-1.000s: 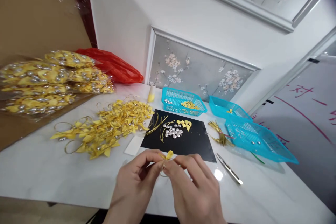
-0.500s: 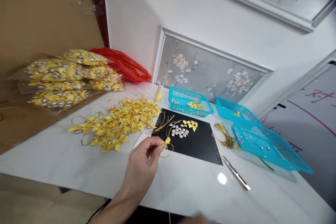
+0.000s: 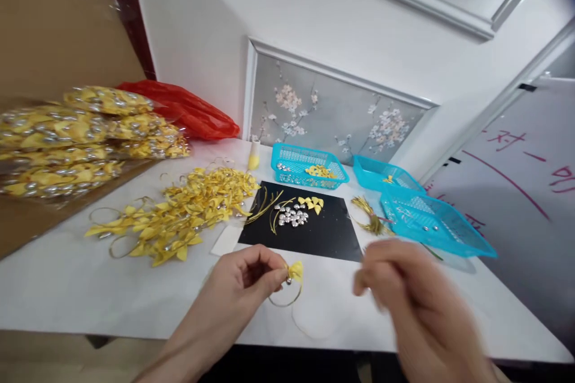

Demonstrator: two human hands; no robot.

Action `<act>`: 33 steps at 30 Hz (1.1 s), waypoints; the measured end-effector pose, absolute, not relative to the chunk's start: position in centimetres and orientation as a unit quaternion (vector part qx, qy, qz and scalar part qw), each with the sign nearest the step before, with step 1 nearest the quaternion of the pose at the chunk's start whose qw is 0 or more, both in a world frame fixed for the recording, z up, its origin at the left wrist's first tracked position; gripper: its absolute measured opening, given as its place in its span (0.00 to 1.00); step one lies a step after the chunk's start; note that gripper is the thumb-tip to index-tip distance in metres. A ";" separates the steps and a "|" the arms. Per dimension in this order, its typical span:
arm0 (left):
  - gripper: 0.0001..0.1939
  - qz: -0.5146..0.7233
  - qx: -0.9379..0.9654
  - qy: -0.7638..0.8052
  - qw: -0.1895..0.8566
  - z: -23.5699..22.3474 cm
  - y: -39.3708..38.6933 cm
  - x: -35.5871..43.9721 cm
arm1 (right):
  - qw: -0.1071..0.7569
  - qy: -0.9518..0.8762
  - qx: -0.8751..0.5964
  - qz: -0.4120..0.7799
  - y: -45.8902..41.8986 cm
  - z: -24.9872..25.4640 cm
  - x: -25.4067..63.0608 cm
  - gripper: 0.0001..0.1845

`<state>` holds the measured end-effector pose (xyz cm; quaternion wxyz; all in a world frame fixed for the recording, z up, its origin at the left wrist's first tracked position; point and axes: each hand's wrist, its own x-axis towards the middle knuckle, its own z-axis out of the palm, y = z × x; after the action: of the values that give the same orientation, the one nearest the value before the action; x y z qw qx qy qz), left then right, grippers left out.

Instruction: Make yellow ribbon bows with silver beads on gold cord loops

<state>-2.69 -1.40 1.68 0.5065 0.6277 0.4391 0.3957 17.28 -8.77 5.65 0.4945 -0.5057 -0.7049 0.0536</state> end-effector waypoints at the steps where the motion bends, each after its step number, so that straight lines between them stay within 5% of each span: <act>1: 0.10 0.379 0.632 0.435 0.518 2.0 -1.7 -2.6 | 0.472 -0.708 -0.516 0.098 -8.0 5.2 17.0 0.09; 7: 0.10 0.350 0.652 0.450 0.500 2.3 -2.3 -1.9 | 0.371 -0.709 -0.546 0.248 -6.0 2.7 15.3 0.03; 17: 0.06 0.331 0.650 0.450 0.515 1.6 -1.6 -2.0 | 0.403 -0.628 -0.539 0.391 -5.1 1.7 16.2 0.06; 33: 0.05 0.373 0.703 0.473 0.378 1.6 -1.7 -1.3 | 0.397 -0.618 -0.541 0.409 -4.9 1.9 16.7 0.06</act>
<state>-1.32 -1.68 1.62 0.3782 0.7031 0.4731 0.3726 16.73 -4.92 1.87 0.3975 -0.5414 -0.6177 0.4091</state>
